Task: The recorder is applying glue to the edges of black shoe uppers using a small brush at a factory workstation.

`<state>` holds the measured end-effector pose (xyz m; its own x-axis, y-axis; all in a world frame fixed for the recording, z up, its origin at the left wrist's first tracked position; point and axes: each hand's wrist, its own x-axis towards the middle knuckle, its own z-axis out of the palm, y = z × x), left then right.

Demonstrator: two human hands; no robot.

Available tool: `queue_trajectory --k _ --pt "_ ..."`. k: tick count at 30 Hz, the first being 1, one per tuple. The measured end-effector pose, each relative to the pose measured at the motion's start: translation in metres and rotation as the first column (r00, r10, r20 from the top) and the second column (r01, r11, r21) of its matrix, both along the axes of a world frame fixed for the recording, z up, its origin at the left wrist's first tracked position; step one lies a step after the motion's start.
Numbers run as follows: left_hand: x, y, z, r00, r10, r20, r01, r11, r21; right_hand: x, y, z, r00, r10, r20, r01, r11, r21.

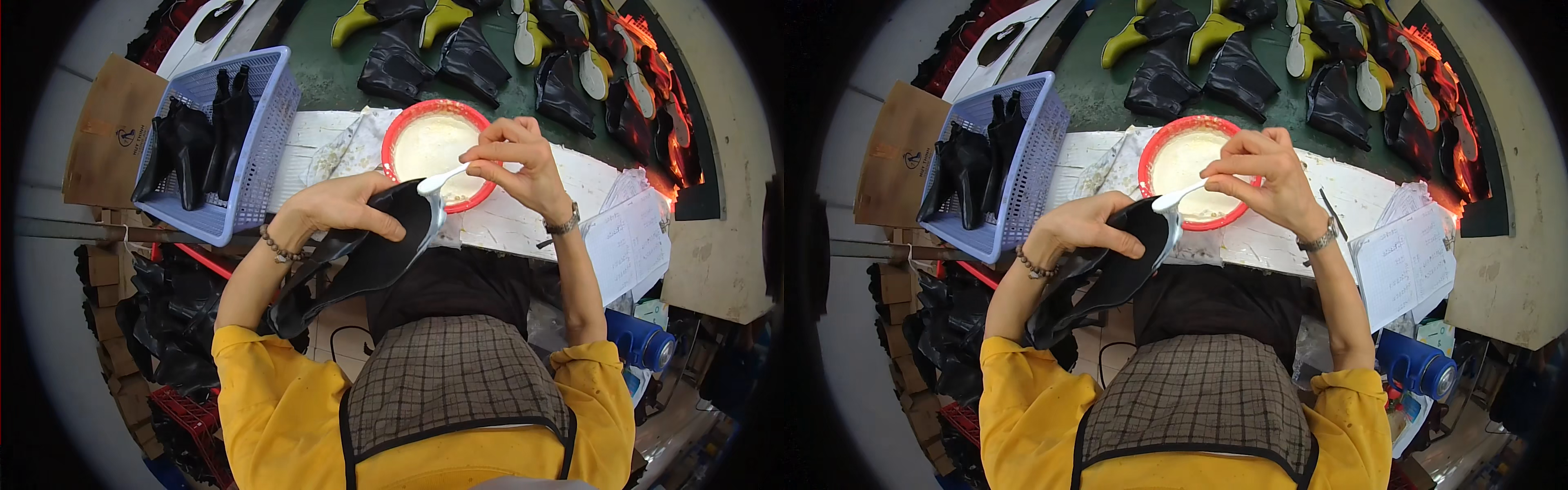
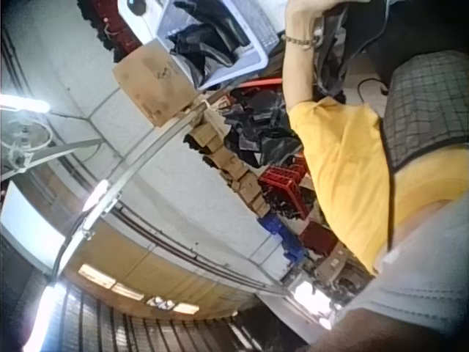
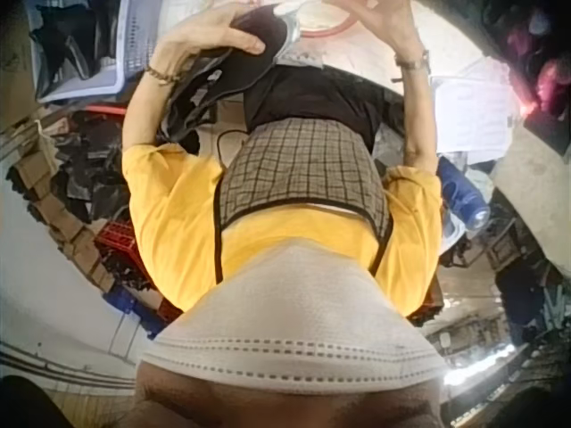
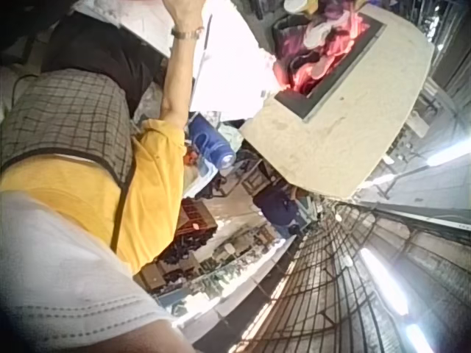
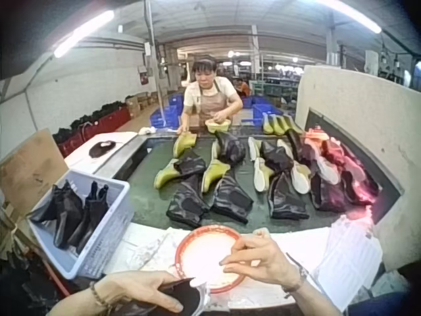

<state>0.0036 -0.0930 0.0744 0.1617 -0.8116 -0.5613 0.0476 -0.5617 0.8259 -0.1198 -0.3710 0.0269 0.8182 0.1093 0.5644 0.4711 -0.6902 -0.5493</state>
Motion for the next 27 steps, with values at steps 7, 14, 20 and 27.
queue_trajectory --k 7,14,20,27 --pt "0.004 0.002 0.002 0.997 0.005 0.077 -0.002 0.999 -0.035 0.03 0.001 0.005 0.995 0.093 0.047 -0.094 0.995 0.033" --pt "0.03 0.013 0.007 0.741 0.651 0.163 -0.592 0.749 -0.3 0.023 0.038 0.003 0.991 0.009 -0.13 0.046 0.908 0.417" --pt "0.078 -0.006 0.001 0.537 0.823 0.185 -0.682 0.553 -0.48 0.008 0.111 0.01 0.969 0.112 -0.221 -0.001 0.894 0.449" --pt "0.131 0.005 -0.005 0.508 0.858 0.07 -0.807 0.503 -0.309 0.019 0.115 0.006 0.997 0.072 -0.025 -0.071 0.997 0.031"
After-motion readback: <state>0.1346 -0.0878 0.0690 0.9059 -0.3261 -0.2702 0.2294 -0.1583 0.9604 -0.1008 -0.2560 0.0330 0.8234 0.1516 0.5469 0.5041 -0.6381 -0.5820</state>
